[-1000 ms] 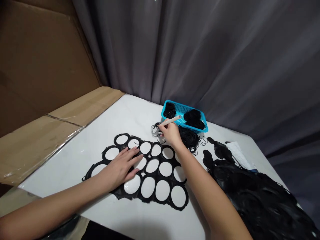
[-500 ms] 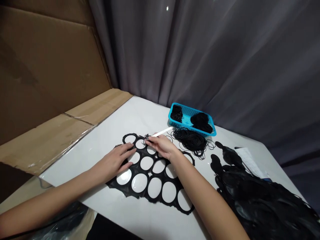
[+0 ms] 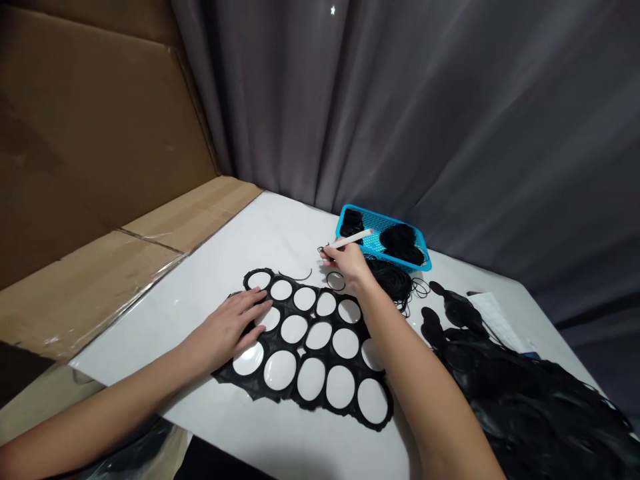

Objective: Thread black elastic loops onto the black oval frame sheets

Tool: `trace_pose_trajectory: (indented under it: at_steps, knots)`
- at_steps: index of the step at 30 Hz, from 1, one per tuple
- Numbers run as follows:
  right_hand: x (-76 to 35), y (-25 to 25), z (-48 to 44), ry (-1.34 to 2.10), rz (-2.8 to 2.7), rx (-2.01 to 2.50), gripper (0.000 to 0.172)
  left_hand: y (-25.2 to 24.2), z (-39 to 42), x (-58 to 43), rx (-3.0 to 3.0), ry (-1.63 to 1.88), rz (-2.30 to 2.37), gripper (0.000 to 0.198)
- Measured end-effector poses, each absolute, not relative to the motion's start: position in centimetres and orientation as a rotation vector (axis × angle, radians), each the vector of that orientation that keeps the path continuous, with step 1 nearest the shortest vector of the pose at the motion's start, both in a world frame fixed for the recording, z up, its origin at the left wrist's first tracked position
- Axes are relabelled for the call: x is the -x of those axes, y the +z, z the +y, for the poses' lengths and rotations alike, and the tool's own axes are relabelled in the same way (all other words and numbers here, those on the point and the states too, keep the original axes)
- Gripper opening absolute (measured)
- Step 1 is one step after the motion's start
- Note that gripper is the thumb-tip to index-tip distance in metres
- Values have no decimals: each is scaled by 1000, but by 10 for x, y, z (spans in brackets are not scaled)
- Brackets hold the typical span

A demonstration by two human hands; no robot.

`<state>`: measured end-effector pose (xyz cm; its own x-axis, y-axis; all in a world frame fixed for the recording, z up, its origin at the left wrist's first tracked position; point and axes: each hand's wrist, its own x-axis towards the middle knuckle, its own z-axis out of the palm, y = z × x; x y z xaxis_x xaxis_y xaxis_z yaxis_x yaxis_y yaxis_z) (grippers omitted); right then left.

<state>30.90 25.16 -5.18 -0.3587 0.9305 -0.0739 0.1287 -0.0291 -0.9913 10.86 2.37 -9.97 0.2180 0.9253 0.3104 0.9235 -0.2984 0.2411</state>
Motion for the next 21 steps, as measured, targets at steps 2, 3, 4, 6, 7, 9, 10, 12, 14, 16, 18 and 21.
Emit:
trace_pose_trajectory:
  at_steps: [2, 3, 4, 6, 7, 9, 10, 12, 14, 16, 18, 21]
  knots:
    - [-321, -55, 261, 1454, -1520, 1201, 30, -101, 24, -108, -2454, 629, 1858, 38]
    - [-328, -58, 264, 1432, -1510, 1233, 30, -101, 25, -107, -2459, 628, 1858, 38]
    - [-336, -61, 265, 1398, -1504, 1266, 31, -102, 25, -107, -2465, 631, 1854, 38]
    - [-350, -68, 266, 1303, -1502, 1325, 30, -103, 26, -106, -2470, 655, 1844, 38]
    - [-357, -70, 266, 1247, -1508, 1350, 29, -104, 26, -106, -2471, 669, 1838, 38]
    - [-369, -72, 264, 1131, -1544, 1387, 24, -104, 26, -106, -2472, 688, 1833, 38]
    - [-374, -72, 262, 1074, -1573, 1397, 22, -104, 26, -106, -2472, 689, 1835, 38]
    - [-380, -67, 260, 966, -1643, 1397, 19, -103, 25, -107, -2470, 674, 1847, 38]
    - [-382, -60, 257, 875, -1698, 1379, 20, -103, 24, -108, -2467, 643, 1865, 38]
    - [-379, -52, 251, 744, -1745, 1354, 23, -103, 23, -108, -2463, 624, 1874, 38]
    - [-369, -47, 240, 574, -1829, 1300, 23, -104, 23, -109, -2458, 629, 1868, 38]
    - [-342, -52, 213, 697, -2037, 1136, 22, -106, 23, -109, -2456, 639, 1860, 39]
